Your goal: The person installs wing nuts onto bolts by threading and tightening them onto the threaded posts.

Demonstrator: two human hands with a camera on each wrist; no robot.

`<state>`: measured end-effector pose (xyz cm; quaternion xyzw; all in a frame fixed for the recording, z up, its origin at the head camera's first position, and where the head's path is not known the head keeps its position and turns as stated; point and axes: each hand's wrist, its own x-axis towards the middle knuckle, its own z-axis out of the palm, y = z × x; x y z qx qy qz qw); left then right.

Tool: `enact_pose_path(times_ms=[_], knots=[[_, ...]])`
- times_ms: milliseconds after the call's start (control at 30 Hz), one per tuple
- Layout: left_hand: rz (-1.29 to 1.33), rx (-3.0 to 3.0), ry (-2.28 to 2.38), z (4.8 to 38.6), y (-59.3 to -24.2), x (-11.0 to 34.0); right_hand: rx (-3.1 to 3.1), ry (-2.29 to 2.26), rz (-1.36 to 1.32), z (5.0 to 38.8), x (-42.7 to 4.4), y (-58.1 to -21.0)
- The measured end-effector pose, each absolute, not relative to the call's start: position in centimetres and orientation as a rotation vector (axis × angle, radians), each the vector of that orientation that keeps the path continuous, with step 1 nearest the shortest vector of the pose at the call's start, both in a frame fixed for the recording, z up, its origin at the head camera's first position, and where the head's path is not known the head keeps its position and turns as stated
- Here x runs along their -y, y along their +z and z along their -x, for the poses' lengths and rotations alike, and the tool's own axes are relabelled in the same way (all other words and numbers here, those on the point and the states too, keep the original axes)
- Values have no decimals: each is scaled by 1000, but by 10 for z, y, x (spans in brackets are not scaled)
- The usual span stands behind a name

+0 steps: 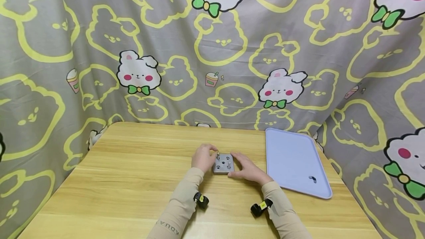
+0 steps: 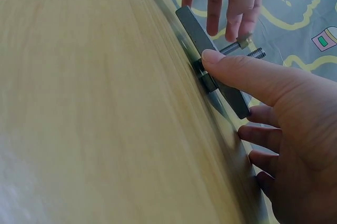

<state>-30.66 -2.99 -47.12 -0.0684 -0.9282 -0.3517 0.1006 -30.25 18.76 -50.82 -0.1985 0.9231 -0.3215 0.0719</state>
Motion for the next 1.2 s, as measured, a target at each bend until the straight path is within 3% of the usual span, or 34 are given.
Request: enact_pose_path(times_ms=[333,767,1200], knots=[[291,2803,-1035,304,-471,31,-2756,-986,596,301,-187,-509],[103,2751,-1030,310,-475,30,-2758,-999,590,301,-187,-508],[289,2821,-1031,305,-471,29,-2756,-992,582,300,-187,-508]])
